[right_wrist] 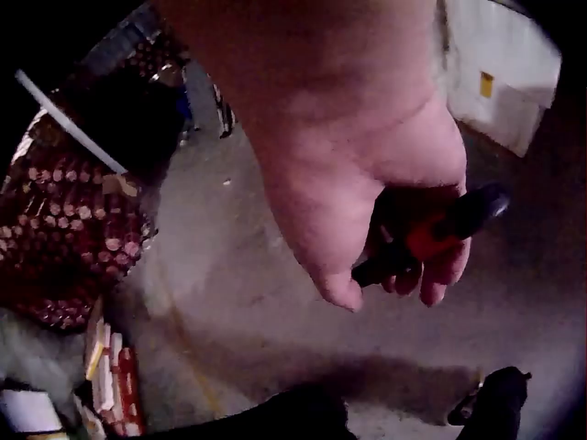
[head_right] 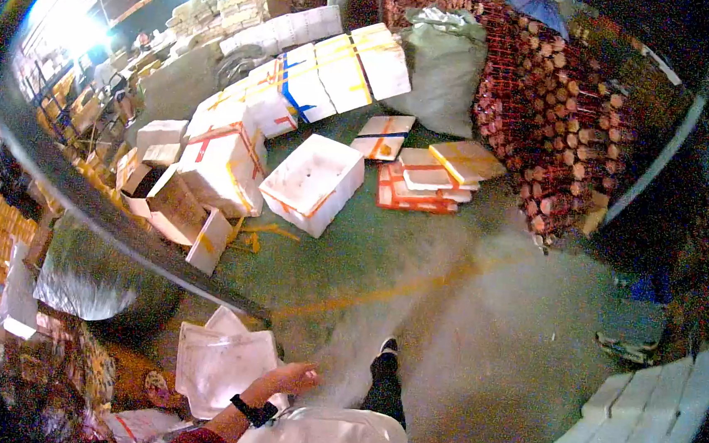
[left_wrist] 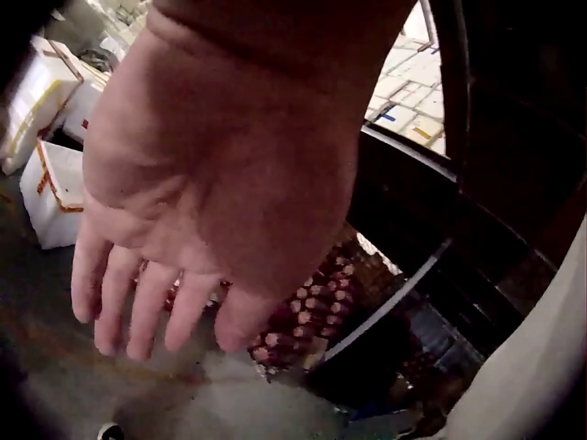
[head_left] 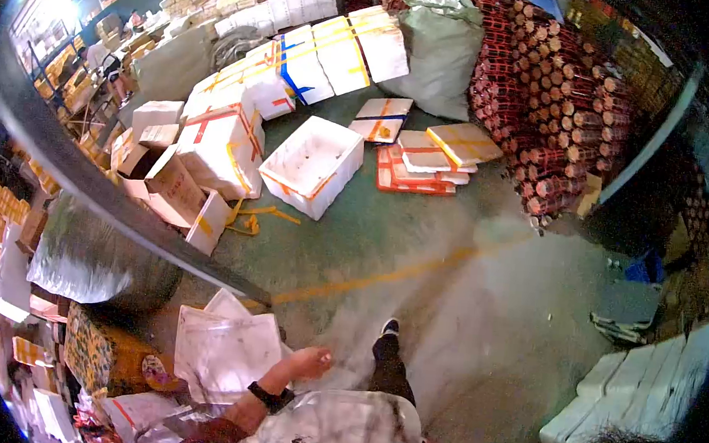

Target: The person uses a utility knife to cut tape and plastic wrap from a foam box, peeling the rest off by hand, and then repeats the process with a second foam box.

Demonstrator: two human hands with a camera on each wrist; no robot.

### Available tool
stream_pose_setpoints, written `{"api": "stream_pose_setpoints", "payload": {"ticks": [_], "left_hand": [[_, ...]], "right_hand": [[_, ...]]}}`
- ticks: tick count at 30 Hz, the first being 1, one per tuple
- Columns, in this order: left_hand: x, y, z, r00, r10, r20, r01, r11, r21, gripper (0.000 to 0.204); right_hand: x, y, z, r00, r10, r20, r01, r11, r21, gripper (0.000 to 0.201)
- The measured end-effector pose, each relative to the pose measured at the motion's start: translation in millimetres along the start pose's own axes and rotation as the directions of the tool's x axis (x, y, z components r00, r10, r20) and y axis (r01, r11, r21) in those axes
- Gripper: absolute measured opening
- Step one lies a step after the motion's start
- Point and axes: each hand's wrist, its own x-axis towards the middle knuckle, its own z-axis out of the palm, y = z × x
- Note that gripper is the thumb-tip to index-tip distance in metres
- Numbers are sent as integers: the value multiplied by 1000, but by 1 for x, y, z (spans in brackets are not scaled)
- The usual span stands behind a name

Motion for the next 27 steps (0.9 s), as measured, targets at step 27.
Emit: {"api": "stream_pose_setpoints", "payload": {"ticks": [27], "left_hand": [[831,-363,-331,449,-894,-18,-462,-215,-861,17]], "right_hand": [[76,-837,116,942,-244,-229,122,888,-444,16]]}}
